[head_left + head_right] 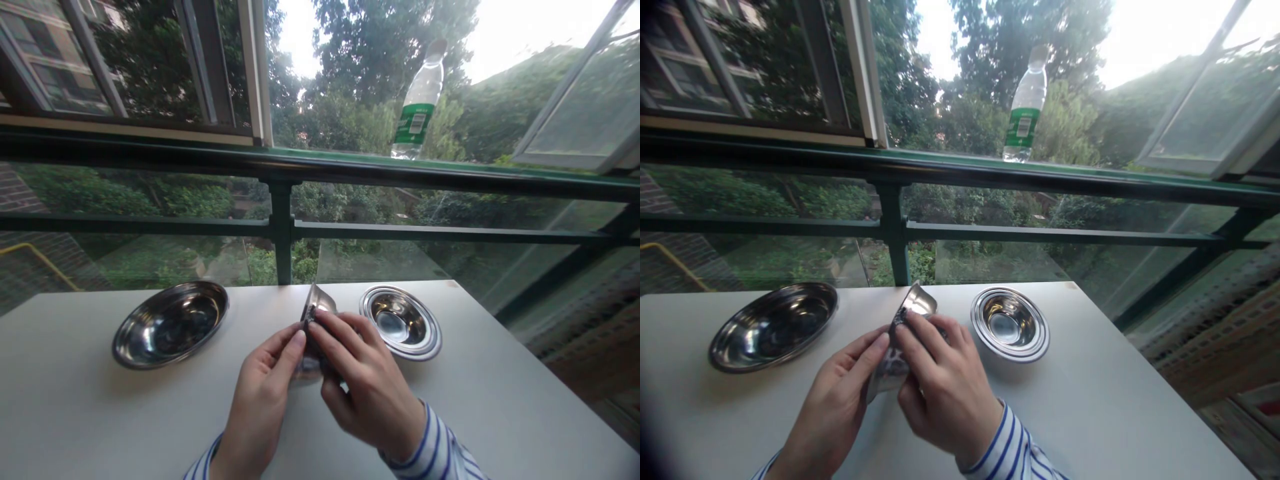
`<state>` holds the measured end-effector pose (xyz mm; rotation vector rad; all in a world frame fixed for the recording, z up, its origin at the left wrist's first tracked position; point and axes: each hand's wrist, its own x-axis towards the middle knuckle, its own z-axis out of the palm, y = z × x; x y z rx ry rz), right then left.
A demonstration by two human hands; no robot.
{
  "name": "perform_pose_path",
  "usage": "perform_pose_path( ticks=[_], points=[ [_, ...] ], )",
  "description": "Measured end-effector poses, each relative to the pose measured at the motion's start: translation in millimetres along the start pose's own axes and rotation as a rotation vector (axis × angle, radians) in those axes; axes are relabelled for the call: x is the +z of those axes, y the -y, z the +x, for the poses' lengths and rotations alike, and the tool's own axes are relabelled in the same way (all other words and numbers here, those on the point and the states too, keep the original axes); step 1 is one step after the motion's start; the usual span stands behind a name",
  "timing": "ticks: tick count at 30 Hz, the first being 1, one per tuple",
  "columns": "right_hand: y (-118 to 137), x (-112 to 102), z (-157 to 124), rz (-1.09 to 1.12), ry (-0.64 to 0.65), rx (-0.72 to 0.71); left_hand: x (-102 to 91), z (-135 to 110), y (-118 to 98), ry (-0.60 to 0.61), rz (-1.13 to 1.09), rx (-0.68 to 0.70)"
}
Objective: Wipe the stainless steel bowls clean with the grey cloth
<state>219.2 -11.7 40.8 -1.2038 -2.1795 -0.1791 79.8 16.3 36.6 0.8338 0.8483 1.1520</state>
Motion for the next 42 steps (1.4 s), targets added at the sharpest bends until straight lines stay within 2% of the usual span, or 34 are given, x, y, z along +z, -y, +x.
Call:
perform_pose_path(
  ticks=[6,12,16,20,23,29,34,39,42],
  points=[
    [3,6,-2,-0.048,0.058,-0.081,0.9,1,-3,-0.026,-0.082,0.015],
    [-1,7,-2,-0.06,-0.025,-0.018,4.6,0,-2,-0.045,-0.096,-0.001],
    [2,7,-1,-0.08,-0.018,-0.086,5.4,0,-1,-0.074,-0.136,0.015],
    [-1,6,-1,-0.048,-0.046,-0.024,7.8,-2,-2,-0.073,-0.122,0.004],
    [0,6,-2,-0.039,-0.024,-0.059,7.9,-2,-3,-0.084,-0.136,-0.009],
    [0,4,-2,-0.006,0.015,-0.091,4.2,-1,-7,0.026,-0.121,-0.034],
    [-9,1,-3,0.036,-0.044,-0.02,2.4,-1,-3,0.07,-0.014,-0.025],
    [-8,0,-2,0.028,-0.049,-0.086,0.5,0,-3,0.094,0.046,-0.002],
    [-10,-1,-2,0.039,-0.084,-0.048,1.6,-2,-6,0.117,0.098,0.001]
  ],
)
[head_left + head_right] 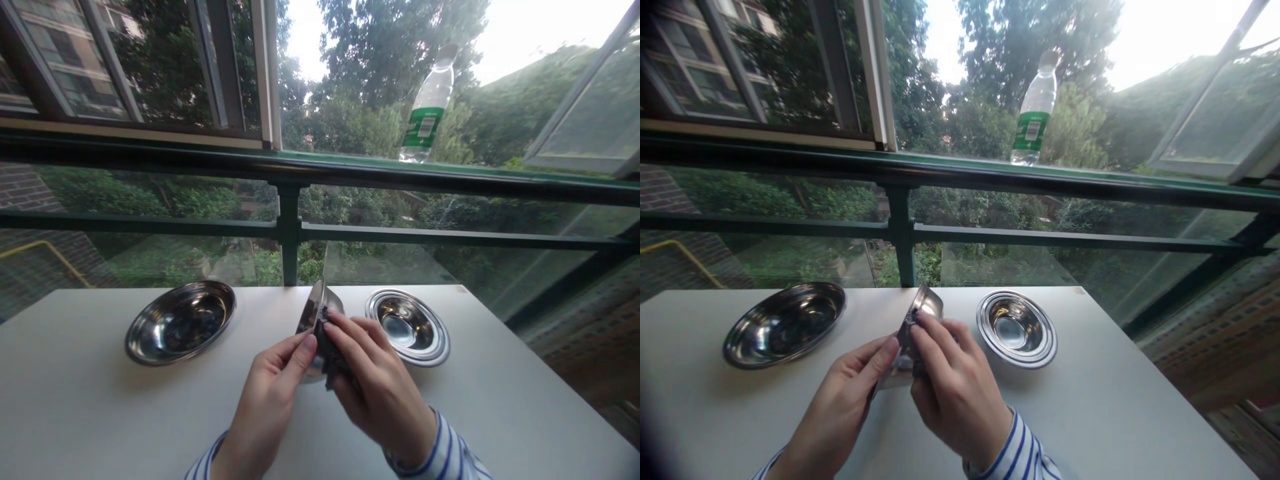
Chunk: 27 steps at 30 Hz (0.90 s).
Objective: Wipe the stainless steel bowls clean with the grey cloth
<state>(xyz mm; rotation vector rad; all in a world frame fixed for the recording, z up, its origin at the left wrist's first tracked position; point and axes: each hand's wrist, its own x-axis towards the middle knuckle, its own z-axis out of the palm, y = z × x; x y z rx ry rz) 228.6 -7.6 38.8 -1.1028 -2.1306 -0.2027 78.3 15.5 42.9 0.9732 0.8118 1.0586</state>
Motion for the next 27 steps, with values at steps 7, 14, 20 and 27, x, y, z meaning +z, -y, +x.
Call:
perform_pose_path(
  ticks=[7,14,20,27],
  points=[
    [5.5,0.1,0.0,-0.023,0.052,-0.065,-1.7,0.4,-1.8,-0.037,-0.003,-0.003],
    [4.6,-2.2,0.7,-0.015,0.055,-0.067,-1.1,-1.2,-3.5,-0.022,-0.019,0.004],
    [1.2,-4.0,0.5,-0.045,0.001,0.026,2.8,-2.5,-1.5,-0.037,-0.017,-0.002],
    [3.7,-3.5,0.6,-0.047,0.006,-0.009,4.5,-4.4,-2.7,-0.071,0.012,0.021]
  ],
)
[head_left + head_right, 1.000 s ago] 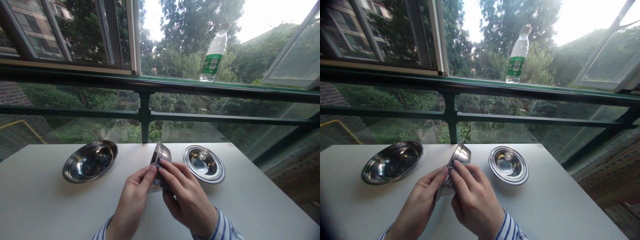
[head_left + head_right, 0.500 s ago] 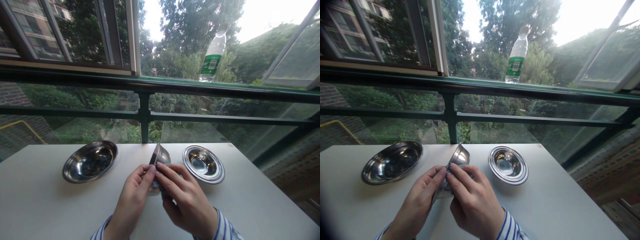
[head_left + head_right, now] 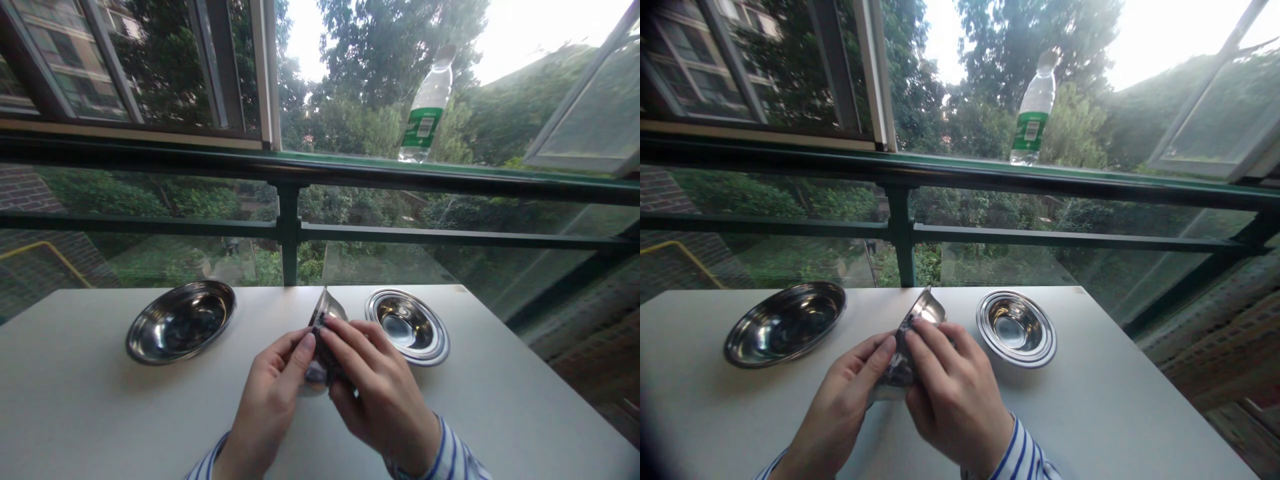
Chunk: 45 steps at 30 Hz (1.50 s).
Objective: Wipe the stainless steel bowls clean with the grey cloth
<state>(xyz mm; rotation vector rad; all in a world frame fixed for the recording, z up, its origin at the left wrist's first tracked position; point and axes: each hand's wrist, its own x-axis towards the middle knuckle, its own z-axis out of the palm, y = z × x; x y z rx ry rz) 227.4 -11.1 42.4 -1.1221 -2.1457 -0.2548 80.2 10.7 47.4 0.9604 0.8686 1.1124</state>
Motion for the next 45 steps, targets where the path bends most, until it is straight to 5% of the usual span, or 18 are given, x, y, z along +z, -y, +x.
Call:
perform_pose_path(
  ticks=[3,8,14,19,24,29,34,39,45],
  points=[
    [-1.5,-0.3,-0.3,0.0,-0.018,0.051,0.4,-0.7,-0.2,-0.003,0.031,0.007],
    [4.5,-0.4,1.0,-0.007,0.012,-0.055,-2.7,1.5,0.8,-0.034,0.065,0.04],
    [1.0,-1.5,1.0,-0.007,-0.043,0.049,-4.5,-0.3,1.8,-0.004,0.127,0.026],
    [5.1,-4.0,1.5,-0.007,-0.004,-0.043,-2.5,-1.1,-2.8,-0.049,0.118,0.023],
    [1.9,-6.1,0.8,-0.024,-0.036,0.066,2.0,-2.8,-5.4,-0.064,0.111,-0.005],
    [4.5,-5.0,0.6,-0.002,0.018,-0.04,0.4,-2.3,-3.6,-0.078,0.088,0.025],
    [0.7,-6.0,0.1,0.018,-0.029,0.047,0.8,-2.6,-2.5,-0.065,0.125,0.019],
    [3.0,-8.1,0.8,0.02,0.02,-0.032,2.7,-2.5,-4.8,-0.085,0.11,0.037],
    [-1.5,-7.4,0.4,-0.005,-0.036,0.083,5.5,-4.5,-5.5,-0.081,0.112,0.01]
  ],
)
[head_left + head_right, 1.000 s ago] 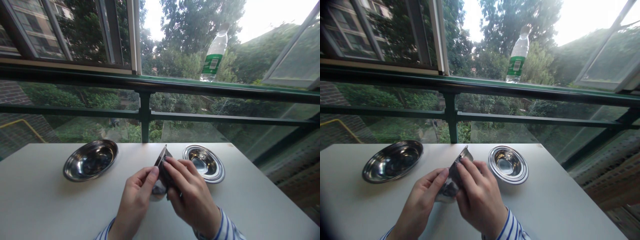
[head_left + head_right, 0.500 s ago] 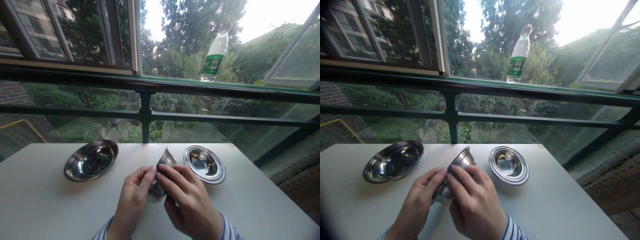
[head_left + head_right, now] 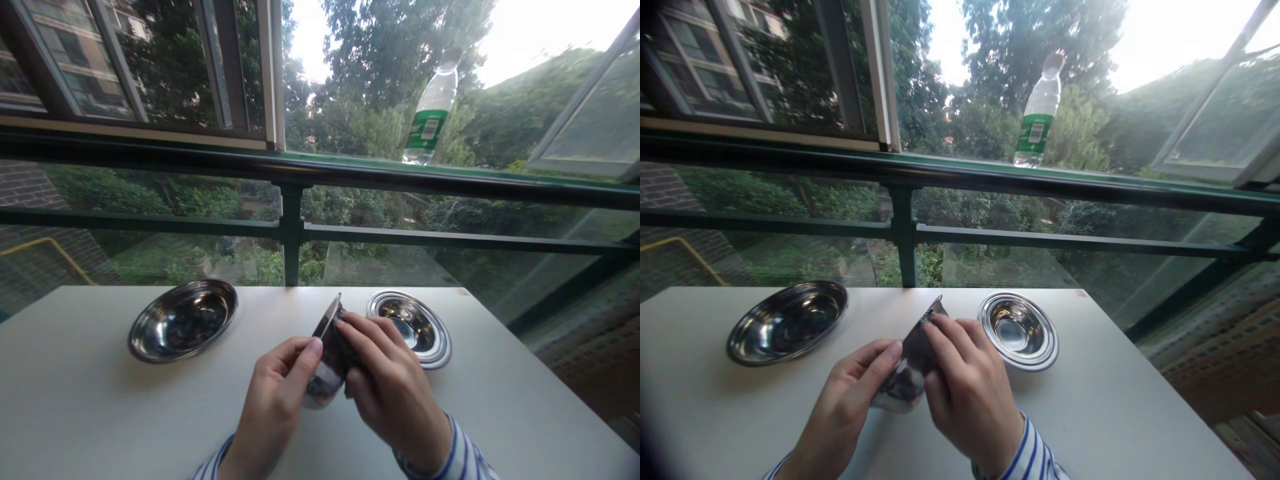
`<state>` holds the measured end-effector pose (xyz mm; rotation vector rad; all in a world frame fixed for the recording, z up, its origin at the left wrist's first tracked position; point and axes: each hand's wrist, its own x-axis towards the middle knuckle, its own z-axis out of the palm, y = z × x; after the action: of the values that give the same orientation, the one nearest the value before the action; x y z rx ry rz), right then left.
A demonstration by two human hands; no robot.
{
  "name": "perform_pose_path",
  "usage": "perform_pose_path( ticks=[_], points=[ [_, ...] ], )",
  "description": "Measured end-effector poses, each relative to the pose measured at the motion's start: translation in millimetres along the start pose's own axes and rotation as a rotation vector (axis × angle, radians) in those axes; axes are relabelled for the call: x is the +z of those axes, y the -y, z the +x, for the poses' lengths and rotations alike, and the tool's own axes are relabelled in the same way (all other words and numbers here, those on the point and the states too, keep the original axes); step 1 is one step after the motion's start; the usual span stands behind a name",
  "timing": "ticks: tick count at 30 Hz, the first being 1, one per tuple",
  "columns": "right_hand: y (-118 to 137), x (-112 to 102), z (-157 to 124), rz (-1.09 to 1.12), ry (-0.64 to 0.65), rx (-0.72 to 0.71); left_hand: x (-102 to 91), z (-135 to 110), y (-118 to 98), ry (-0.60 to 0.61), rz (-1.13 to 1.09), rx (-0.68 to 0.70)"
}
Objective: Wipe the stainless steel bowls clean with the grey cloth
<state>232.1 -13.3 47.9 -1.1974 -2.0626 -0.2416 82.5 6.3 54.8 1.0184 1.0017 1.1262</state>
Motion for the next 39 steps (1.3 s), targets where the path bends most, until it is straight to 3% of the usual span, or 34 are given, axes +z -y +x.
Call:
perform_pose_path(
  ticks=[5,10,15,20,25,30,36,39],
  points=[
    [3.6,-0.4,-0.1,0.027,0.052,-0.117,-2.1,2.0,1.2,0.012,-0.034,0.016],
    [0.9,0.4,-0.5,0.013,0.001,-0.01,-2.1,2.0,1.3,0.032,-0.02,-0.001],
    [5.3,-0.6,0.3,0.038,0.051,-0.109,-3.3,2.1,1.9,0.02,-0.036,0.013],
    [1.9,-0.5,-1.0,0.017,-0.008,-0.007,-3.5,2.1,3.2,0.059,-0.02,-0.004],
    [3.6,0.3,-1.3,0.018,0.057,-0.116,-2.2,1.4,1.4,0.014,-0.075,-0.002],
    [1.1,0.9,-1.1,0.006,0.013,-0.019,-1.6,0.7,1.9,0.021,-0.06,-0.011],
    [7.5,3.4,-1.7,0.026,0.069,-0.14,-4.7,4.1,3.3,0.004,-0.115,-0.02],
    [6.9,4.1,-1.9,0.026,0.032,-0.08,-5.2,4.4,4.6,0.028,-0.132,-0.056]
  ],
)
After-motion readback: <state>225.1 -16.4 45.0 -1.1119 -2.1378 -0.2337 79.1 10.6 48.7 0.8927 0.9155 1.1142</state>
